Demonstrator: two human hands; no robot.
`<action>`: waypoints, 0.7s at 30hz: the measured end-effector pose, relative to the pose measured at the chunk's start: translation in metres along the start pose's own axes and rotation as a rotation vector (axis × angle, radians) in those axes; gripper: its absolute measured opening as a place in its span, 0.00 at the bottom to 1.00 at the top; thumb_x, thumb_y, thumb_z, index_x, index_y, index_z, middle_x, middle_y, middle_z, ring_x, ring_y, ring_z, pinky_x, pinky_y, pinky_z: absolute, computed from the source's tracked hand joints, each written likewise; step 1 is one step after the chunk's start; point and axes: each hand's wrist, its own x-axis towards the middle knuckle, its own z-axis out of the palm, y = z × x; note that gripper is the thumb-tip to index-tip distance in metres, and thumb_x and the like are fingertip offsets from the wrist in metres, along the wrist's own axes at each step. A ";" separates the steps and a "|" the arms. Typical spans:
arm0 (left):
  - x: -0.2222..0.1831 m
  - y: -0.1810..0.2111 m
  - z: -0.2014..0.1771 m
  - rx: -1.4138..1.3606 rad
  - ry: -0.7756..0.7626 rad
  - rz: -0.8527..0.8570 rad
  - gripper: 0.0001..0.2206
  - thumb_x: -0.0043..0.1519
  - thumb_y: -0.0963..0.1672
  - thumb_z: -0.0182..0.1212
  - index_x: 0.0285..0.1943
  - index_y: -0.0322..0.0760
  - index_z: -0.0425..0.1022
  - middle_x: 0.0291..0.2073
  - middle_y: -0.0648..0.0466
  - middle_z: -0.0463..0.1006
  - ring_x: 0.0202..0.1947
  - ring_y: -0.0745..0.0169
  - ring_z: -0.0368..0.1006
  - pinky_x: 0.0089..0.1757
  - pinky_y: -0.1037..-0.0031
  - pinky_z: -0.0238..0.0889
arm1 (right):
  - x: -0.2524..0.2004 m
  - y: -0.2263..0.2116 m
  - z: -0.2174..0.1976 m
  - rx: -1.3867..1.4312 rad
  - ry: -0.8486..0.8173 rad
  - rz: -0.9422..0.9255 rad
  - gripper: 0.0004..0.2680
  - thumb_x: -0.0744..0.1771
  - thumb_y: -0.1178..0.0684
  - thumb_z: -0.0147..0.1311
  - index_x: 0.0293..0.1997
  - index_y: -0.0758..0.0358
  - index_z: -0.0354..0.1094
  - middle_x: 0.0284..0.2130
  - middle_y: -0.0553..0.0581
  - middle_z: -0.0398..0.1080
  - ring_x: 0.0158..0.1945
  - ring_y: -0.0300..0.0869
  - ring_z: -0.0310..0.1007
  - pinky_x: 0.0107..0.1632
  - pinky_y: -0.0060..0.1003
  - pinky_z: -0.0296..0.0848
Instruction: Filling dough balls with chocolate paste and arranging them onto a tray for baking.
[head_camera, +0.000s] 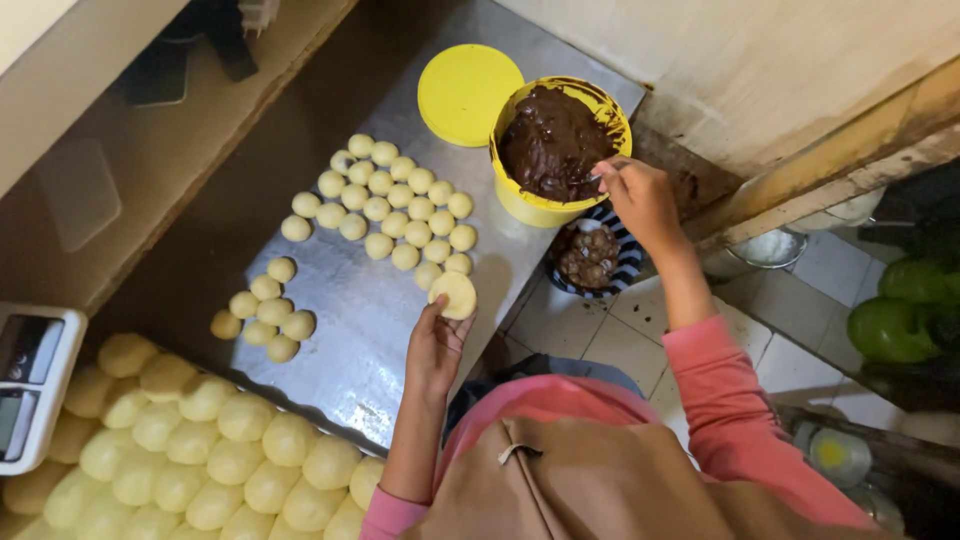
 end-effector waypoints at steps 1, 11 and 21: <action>0.000 -0.002 -0.002 -0.004 0.004 -0.003 0.13 0.64 0.43 0.63 0.56 0.33 0.74 0.57 0.44 0.78 0.54 0.48 0.78 0.58 0.56 0.68 | 0.003 -0.010 -0.008 -0.001 -0.006 0.001 0.10 0.71 0.62 0.57 0.29 0.62 0.74 0.29 0.57 0.78 0.32 0.52 0.79 0.36 0.38 0.73; 0.005 0.000 -0.022 -0.069 0.067 0.059 0.14 0.64 0.42 0.60 0.59 0.33 0.72 0.57 0.43 0.78 0.55 0.48 0.78 0.60 0.54 0.66 | -0.010 0.012 -0.001 0.101 -0.021 -0.126 0.14 0.76 0.53 0.46 0.35 0.65 0.76 0.24 0.57 0.76 0.25 0.46 0.76 0.33 0.35 0.75; 0.009 0.008 0.029 0.003 -0.043 0.036 0.18 0.66 0.43 0.56 0.65 0.34 0.68 0.59 0.43 0.76 0.57 0.48 0.76 0.61 0.54 0.64 | -0.002 0.047 0.028 0.465 0.155 0.446 0.17 0.76 0.52 0.36 0.37 0.71 0.70 0.23 0.66 0.74 0.21 0.42 0.73 0.23 0.30 0.73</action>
